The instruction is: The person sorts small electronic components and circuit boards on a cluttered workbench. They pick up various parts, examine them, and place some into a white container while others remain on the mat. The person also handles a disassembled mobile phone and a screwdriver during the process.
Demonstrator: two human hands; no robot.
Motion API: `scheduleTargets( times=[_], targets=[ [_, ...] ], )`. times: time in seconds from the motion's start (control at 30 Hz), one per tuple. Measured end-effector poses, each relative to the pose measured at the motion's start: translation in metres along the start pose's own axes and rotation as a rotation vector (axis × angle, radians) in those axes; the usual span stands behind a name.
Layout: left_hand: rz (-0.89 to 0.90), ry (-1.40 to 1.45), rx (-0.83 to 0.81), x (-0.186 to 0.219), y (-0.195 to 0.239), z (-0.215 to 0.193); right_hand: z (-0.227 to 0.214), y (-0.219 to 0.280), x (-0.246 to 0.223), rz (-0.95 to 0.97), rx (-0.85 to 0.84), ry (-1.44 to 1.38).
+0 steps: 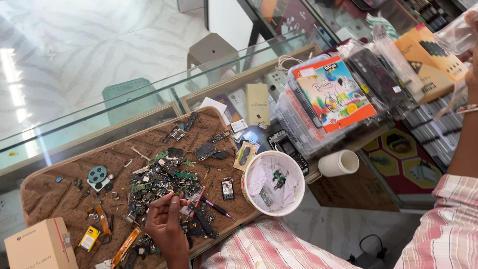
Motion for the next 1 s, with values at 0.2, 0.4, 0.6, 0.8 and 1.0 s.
scheduleTargets(
  times=[0.2, 0.4, 0.6, 0.8, 1.0],
  targets=[
    [-0.034, 0.001, -0.102, 0.004, -0.001, 0.002, -0.045, 0.082, -0.024, -0.187, 0.032, 0.088],
    [-0.039, -0.028, -0.204, 0.006, 0.005, -0.007, -0.079, 0.201, -0.059, -0.289, 0.076, 0.142],
    [-0.045, -0.024, -0.249, 0.003, 0.017, -0.008, -0.059, 0.271, -0.070, -0.099, 0.273, -0.051],
    [0.014, -0.212, -0.203, 0.009, 0.041, -0.011, -0.014, 0.314, -0.031, -0.024, 0.359, 0.404],
    [0.051, -0.158, -0.117, 0.010, 0.052, -0.040, 0.084, 0.338, 0.047, 0.121, 0.335, 0.379]
  ],
)
Point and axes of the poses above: each hand's wrist, its own y-axis away from the middle knuckle, its own z-axis out of the palm, x = y × z, the point moved 5 cm from there along -y, towards the middle knuckle, and after that the axes turned 12 degrees about -z, right-handed, at the moved point
